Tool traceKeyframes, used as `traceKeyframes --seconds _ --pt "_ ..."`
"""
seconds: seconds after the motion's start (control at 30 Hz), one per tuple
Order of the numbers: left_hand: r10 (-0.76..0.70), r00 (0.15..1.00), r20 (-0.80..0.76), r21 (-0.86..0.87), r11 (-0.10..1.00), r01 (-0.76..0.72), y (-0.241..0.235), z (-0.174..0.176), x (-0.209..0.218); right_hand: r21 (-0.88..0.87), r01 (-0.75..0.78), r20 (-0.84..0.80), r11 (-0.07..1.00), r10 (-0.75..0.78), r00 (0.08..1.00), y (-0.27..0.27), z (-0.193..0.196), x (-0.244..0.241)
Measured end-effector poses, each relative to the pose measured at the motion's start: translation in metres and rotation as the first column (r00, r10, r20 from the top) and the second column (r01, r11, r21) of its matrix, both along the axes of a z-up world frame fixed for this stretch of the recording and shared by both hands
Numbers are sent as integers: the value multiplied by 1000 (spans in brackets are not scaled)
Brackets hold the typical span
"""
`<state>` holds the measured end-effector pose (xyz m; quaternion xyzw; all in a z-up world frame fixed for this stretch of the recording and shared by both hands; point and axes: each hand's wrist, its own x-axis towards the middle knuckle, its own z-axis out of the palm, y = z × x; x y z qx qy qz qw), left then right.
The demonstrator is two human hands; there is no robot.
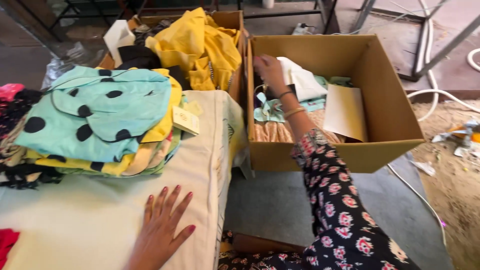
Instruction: The person folds a light blue polka-dot garment on a table, smoothing it out and folding it into a compact square before placing it on a stack. They then pick up a light blue floral garment, unfold it, and begin folding it in a similar manner.
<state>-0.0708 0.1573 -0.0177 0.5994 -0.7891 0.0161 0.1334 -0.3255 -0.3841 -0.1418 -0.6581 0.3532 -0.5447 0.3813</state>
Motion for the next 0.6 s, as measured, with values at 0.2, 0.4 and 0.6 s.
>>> traceKeyframes --seconds 0.2,0.4,0.6 --pt "19 1000 23 -7 1000 -18 -2 -12 6 -228 -48 -951 972 -212 225 -120 -182 -237" --pt "-3 998 55 33 999 1 -3 -32 17 538 105 -842 836 530 99 -48 -176 -235" --pt "-18 998 63 10 1000 18 -3 -42 22 -104 -48 -937 993 -82 340 10 -109 -122"
